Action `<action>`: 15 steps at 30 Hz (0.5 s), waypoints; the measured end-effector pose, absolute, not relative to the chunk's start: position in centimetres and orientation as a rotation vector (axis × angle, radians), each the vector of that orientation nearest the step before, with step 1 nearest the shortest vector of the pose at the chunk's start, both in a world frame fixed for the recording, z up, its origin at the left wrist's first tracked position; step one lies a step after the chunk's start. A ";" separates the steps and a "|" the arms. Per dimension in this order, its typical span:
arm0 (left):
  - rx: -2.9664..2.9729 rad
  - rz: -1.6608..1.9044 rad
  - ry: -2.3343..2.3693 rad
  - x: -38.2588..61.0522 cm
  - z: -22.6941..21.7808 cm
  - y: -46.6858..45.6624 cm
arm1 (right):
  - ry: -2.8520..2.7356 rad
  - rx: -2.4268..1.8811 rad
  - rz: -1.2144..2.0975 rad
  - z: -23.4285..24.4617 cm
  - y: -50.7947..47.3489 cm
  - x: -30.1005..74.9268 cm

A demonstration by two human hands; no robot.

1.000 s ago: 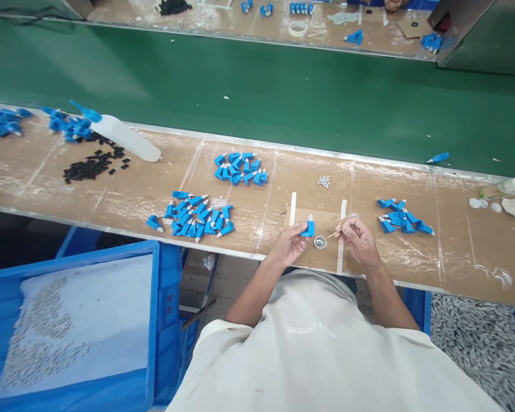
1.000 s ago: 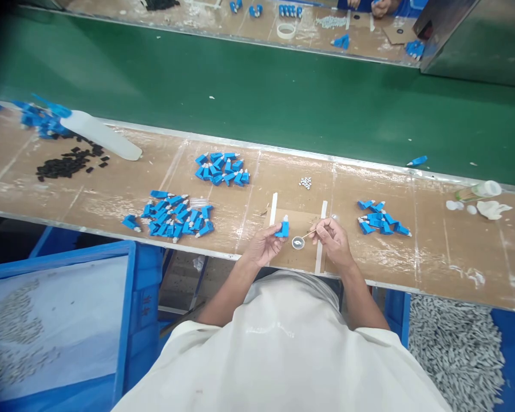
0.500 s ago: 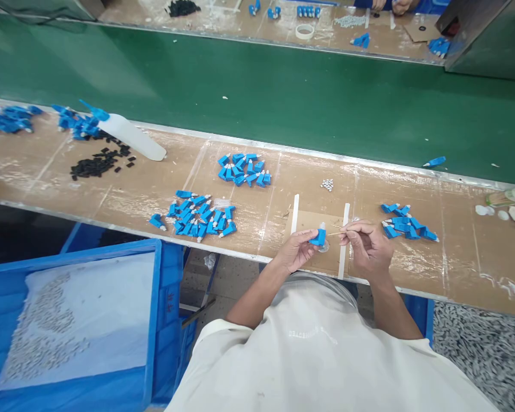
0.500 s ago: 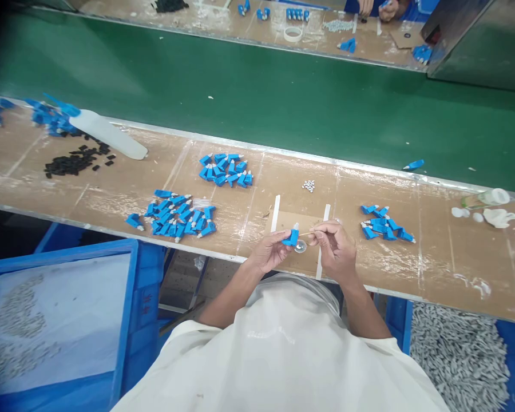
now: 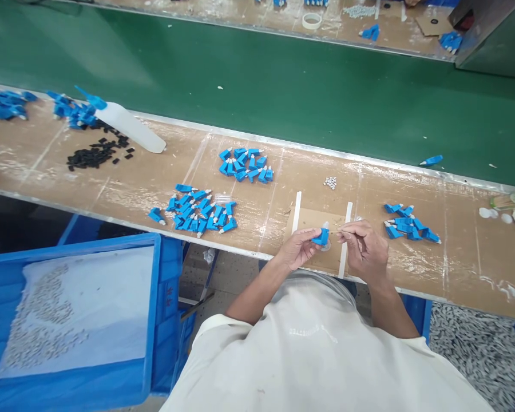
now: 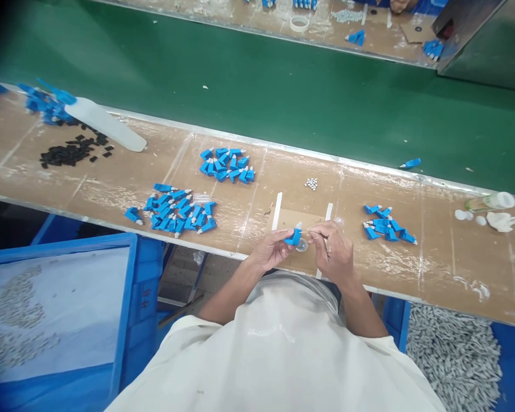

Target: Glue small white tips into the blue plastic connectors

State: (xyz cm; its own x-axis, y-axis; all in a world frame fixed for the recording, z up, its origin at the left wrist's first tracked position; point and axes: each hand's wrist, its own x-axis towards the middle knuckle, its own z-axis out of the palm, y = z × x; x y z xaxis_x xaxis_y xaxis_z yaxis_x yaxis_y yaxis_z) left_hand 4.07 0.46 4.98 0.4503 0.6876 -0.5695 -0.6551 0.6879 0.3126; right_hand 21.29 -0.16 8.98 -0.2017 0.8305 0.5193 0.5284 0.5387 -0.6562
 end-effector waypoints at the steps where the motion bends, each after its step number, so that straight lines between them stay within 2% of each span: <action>1: 0.050 0.830 0.722 4.1 5.0 0.5 | -1.879 -1.113 0.417 8.9 -0.1 21.3; 15: 0.066 0.817 0.722 4.1 5.0 0.5 | -2.027 -0.950 0.200 8.6 0.3 21.4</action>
State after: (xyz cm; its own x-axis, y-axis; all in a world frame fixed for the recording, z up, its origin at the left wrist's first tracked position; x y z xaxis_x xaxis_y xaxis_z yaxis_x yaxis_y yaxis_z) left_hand 4.12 0.53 4.96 0.4625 0.6856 -0.5621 -0.6424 0.6961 0.3205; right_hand 21.37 0.32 8.63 -0.3353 0.6895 0.6420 0.5505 0.6964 -0.4604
